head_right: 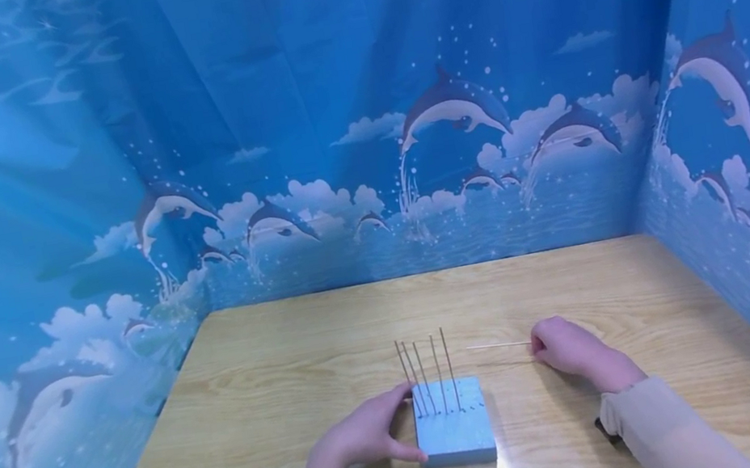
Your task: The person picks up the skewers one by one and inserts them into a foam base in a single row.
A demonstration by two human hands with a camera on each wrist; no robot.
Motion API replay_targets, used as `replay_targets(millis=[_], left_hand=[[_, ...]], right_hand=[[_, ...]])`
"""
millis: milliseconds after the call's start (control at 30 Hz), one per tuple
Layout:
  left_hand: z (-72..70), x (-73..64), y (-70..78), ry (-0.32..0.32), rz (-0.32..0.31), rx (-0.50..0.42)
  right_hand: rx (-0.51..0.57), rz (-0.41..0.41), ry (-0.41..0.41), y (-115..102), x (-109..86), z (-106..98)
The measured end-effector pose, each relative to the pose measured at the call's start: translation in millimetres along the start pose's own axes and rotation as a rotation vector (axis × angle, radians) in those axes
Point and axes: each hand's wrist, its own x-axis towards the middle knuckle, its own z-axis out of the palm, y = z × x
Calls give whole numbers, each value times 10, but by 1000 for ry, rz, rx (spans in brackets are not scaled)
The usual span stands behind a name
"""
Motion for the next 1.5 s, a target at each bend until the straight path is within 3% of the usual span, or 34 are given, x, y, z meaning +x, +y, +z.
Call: replay_targets(millis=[367,600,833,967,1200,1367,1500], left_hand=[[7,-17,8,5,12,10],[5,-9,15,3,7,6],[-11,21,21,-2,-11,-1],[-11,25,27,-2,-13,2],[-2,28,25,1,-9,3],[7,15,18,-6,-12,-6],[10,4,13,0,-4,-10]], right_hand=[[15,-9,30,-93,-64,-176],[76,-33,119,-158,-113,-248],[110,-20,126,-243,-163,-313],[102,-61,231,-342,-208,-321],[151,-205,470,-619,-281,-300],[241,-247,553,-818,-319,-229],[336,-287,572,-957,-335,-148]])
